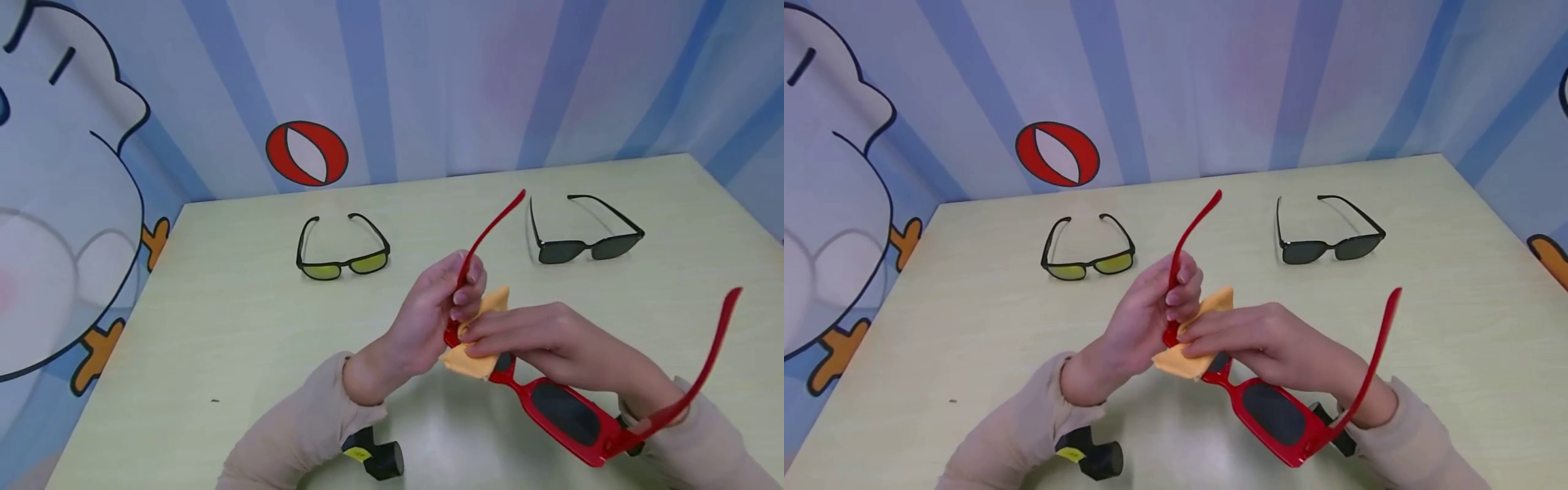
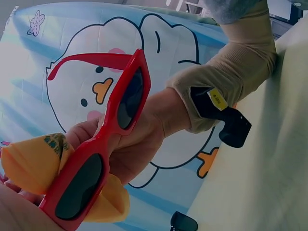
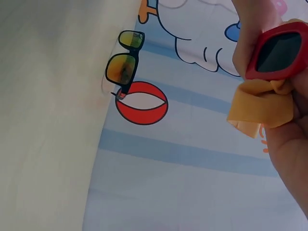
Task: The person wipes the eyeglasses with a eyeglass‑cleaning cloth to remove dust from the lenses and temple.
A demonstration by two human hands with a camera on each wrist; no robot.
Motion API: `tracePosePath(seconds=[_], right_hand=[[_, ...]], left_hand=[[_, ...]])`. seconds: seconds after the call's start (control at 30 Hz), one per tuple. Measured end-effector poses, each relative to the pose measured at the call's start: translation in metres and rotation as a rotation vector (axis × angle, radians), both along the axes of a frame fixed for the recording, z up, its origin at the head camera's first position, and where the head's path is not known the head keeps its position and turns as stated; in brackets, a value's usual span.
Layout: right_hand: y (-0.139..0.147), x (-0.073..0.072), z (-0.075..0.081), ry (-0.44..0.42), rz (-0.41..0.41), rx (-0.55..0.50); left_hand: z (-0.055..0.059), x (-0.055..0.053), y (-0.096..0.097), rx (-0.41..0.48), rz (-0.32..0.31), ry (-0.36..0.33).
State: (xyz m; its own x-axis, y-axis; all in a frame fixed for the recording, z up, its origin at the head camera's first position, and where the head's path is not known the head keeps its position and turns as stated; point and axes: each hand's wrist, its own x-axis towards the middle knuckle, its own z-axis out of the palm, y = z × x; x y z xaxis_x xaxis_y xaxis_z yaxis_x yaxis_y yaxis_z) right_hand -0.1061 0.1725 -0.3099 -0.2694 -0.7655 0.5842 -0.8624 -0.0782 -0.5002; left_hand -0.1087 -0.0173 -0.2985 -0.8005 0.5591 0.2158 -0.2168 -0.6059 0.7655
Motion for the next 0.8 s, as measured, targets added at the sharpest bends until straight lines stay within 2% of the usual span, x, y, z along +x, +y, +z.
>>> tracePosePath(seconds=[0.13, 0.23, 0.37, 0.5, 0.67, 0.8], right_hand=[[-0.0002, -0.0008, -0.0028, -0.053, -0.013, 0.038], [-0.0017, -0.0024, -0.0039, -0.078, 0.019, 0.027], [-0.0016, -0.0036, -0.0021, -0.101, 0.068, 0.012], [0.0019, -0.0006, 0.0032, -0.095, 0.016, 0.068], [0.0023, 0.0028, 0.0046, -0.007, -0.1, 0.074], [-0.0015, 0.0023, 0.0015, -0.043, -0.071, 0.067]], left_hand=[[-0.0018, -0.0012, 0.0006, -0.026, 0.02, -0.033], [-0.0034, -0.0013, -0.0007, -0.063, 0.035, -0.044], [-0.0049, -0.0019, -0.0035, -0.104, 0.038, 0.0], [-0.0053, -0.0005, -0.0065, -0.115, 0.035, 0.031], [-0.0044, 0.0024, -0.0082, -0.072, 0.052, 0.021], [-0.0037, 0.0043, -0.0049, -0.038, 0.039, 0.002]])
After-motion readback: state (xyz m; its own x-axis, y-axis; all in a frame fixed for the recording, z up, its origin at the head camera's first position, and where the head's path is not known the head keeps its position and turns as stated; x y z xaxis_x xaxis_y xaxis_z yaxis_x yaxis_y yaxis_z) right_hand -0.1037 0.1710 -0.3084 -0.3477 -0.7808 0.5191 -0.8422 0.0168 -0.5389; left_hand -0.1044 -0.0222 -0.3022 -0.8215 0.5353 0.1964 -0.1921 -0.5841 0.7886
